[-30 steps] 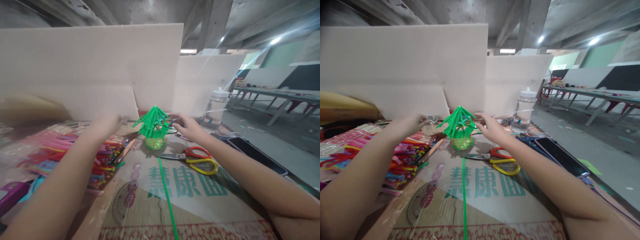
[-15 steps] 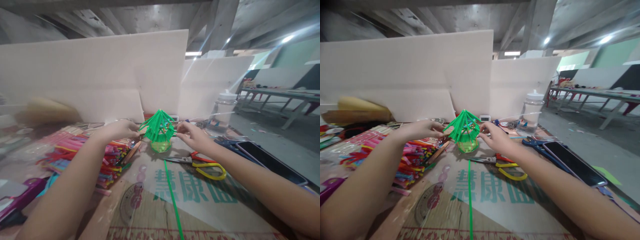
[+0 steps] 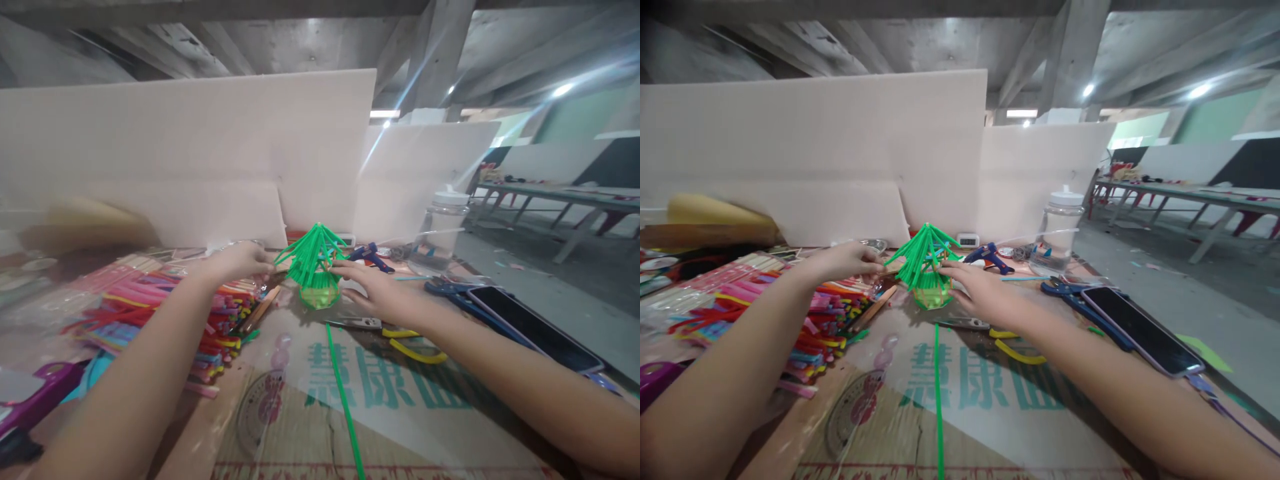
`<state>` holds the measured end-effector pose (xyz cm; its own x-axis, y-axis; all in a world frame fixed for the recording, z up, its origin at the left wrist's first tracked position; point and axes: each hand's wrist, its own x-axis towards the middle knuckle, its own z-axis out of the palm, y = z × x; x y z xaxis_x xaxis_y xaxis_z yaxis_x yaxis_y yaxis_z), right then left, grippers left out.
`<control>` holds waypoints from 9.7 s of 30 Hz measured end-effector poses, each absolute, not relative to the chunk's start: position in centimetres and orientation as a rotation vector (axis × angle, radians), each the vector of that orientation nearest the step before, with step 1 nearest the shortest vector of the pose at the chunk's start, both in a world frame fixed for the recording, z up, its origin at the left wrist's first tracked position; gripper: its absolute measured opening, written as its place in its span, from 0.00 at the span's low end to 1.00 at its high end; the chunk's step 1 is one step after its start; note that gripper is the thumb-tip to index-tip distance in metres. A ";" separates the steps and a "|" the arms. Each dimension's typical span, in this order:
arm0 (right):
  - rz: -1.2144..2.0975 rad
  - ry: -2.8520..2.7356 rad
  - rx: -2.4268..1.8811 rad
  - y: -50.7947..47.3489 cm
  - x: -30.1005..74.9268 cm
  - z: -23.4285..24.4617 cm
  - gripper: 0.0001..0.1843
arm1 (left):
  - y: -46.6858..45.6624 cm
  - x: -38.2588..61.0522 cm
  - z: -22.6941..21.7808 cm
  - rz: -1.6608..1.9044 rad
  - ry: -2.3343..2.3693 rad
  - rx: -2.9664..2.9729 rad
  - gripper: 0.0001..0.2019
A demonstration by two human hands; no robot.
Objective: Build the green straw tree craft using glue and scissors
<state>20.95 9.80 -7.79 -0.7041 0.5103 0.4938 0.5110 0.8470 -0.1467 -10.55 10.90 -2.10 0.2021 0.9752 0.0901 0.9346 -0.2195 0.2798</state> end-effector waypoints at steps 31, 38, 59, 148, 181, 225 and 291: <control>0.041 -2.280 -0.692 14.3 17.2 -1.9 0.23 | 9.5 -3.7 -3.6 0.967 1.437 2.342 0.32; 0.052 -2.314 -0.709 14.3 17.4 -1.9 0.25 | 9.6 -3.7 -3.6 0.955 1.446 2.359 0.32; -0.008 -2.131 -0.710 11.6 18.4 -1.1 0.08 | 9.8 -3.9 -3.9 1.063 1.413 2.382 0.33; -0.525 -2.237 -0.636 11.4 19.7 -4.2 0.16 | 7.9 -4.3 -2.6 0.971 1.142 2.511 0.24; -1.054 -2.244 -0.515 10.5 21.3 -2.7 0.14 | 7.3 -3.4 -2.5 0.923 1.059 2.474 0.28; -0.943 -2.296 -0.505 10.4 21.5 -2.5 0.11 | 7.0 -3.0 -2.3 0.917 1.096 2.489 0.28; -0.066 -2.516 -1.484 14.0 26.5 -5.4 0.16 | 10.5 -5.3 -3.2 1.208 1.405 2.293 0.26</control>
<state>26.48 14.02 -5.43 -0.4663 0.8592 0.2107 0.8690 0.4894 -0.0724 -5.33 10.51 -3.22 0.2172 0.8130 0.5402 0.6559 -0.5314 0.5361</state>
